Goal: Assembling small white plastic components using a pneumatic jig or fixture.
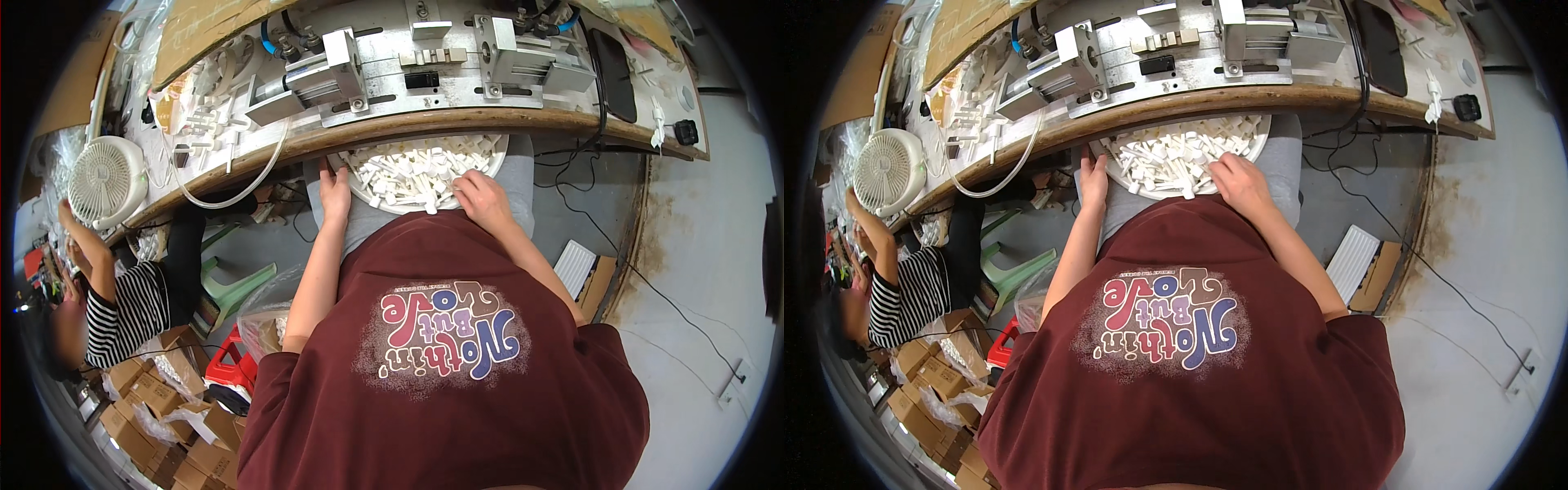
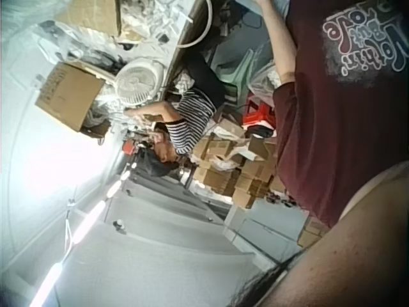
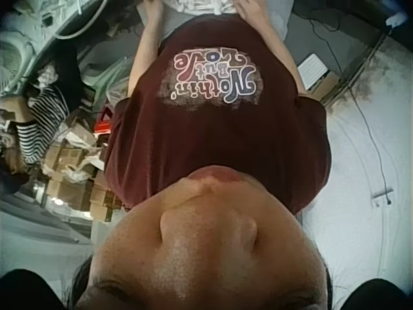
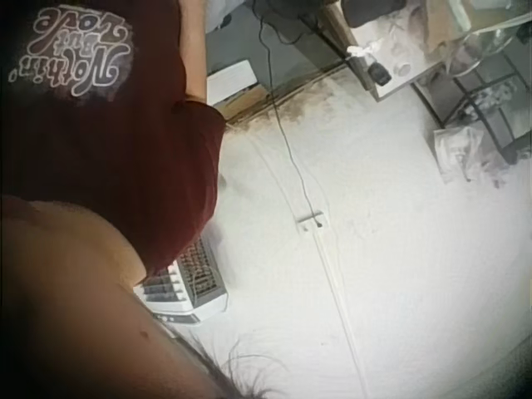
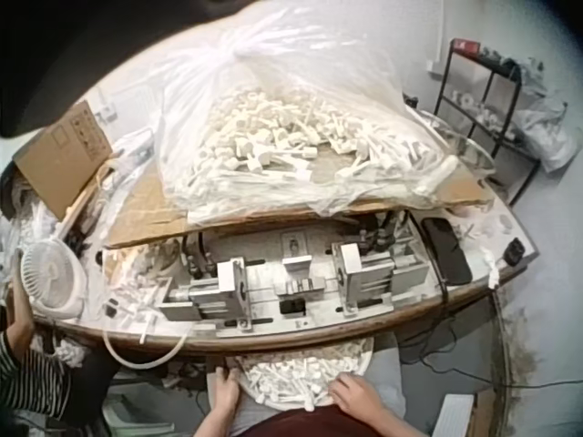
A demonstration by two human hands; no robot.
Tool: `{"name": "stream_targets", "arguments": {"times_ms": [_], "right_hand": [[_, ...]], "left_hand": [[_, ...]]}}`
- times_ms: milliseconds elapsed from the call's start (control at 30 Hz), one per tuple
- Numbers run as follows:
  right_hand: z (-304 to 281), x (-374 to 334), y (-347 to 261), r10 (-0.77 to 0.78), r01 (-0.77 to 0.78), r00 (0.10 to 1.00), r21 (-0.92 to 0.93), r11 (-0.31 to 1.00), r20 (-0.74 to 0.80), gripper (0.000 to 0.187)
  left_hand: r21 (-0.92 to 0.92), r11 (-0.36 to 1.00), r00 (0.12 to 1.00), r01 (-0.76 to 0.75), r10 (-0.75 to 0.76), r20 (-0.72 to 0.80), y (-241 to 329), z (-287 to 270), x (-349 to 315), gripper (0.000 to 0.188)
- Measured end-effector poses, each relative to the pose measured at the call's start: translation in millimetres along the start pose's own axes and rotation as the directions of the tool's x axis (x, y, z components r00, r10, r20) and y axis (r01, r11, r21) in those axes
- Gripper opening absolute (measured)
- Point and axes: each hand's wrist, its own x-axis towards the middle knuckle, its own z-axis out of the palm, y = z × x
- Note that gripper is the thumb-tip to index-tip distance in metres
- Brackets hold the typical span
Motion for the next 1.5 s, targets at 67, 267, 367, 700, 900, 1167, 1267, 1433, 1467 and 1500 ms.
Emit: {"name": "stream_targets", "arguments": {"times_ms": [67, 267, 367, 700, 900, 1167, 1267, 1433, 1467, 1500], "right_hand": [[-2.5, -2.2, 1.8, 0.141, -0.138, 0.988, 0.047, 0.989, -0.069, 0.019], [-11.0, 6.7, 36.9, 0.616, -0.541, 0.716, 0.296, 0.787, -0.329, 0.026], [5.5, 15.1, 82.2, 0.674, -0.564, 0.639, 0.370, 0.738, -0.371, 0.028], [41.0, 39.9, 192.9, 0.652, -0.669, 0.742, 0.213, 0.712, 0.155, 0.056], [62.9, 36.0, 259.8, 0.622, -0.644, 0.764, 0.248, 0.723, 0.170, 0.071], [18.4, 60.9, 219.6, 0.540, -0.903, 0.428, 0.332, 0.272, 0.725, 0.042], [20.1, 54.8, 209.7, 0.535, -0.903, 0.428, 0.313, 0.295, 0.729, 0.027], [16.8, 56.2, 161.8, 0.513, -0.876, 0.481, 0.363, 0.318, 0.711, 0.028], [19.2, 54.8, 161.7, 0.520, -0.865, 0.500, 0.378, 0.329, 0.693, 0.030], [20.1, 55.5, 163.1, 0.525, -0.855, 0.519, 0.393, 0.340, 0.675, 0.031]], "left_hand": [[0.046, 0.998, 0.998, -0.051, 0.053, -0.040, -8.4, -0.5, 1.8, 0.062], [0.204, 0.978, 0.997, 0.030, -0.016, -0.071, -6.1, -0.8, 4.3, 0.059], [0.226, 0.973, 0.989, 0.044, -0.011, -0.146, 2.1, 5.8, -3.3, 0.056], [-0.244, 0.919, 0.944, 0.309, -0.327, -0.035, -31.5, 25.3, -50.3, 0.044], [-0.462, 0.824, 0.941, 0.329, -0.326, 0.090, -13.1, 38.1, -70.4, 0.038], [-0.311, 0.925, 0.971, 0.220, -0.238, -0.021, -47.4, 32.3, -53.6, 0.026], [-0.305, 0.926, 0.971, 0.223, -0.239, -0.013, -54.6, 19.8, -43.6, 0.027], [-0.314, 0.919, 0.964, 0.239, -0.264, -0.039, -64.7, -1.8, -40.9, 0.028], [-0.321, 0.918, 0.965, 0.234, -0.260, -0.038, -62.5, -1.3, -40.1, 0.028], [-0.328, 0.916, 0.966, 0.230, -0.256, -0.039, -60.2, -0.1, -39.3, 0.028]]}}
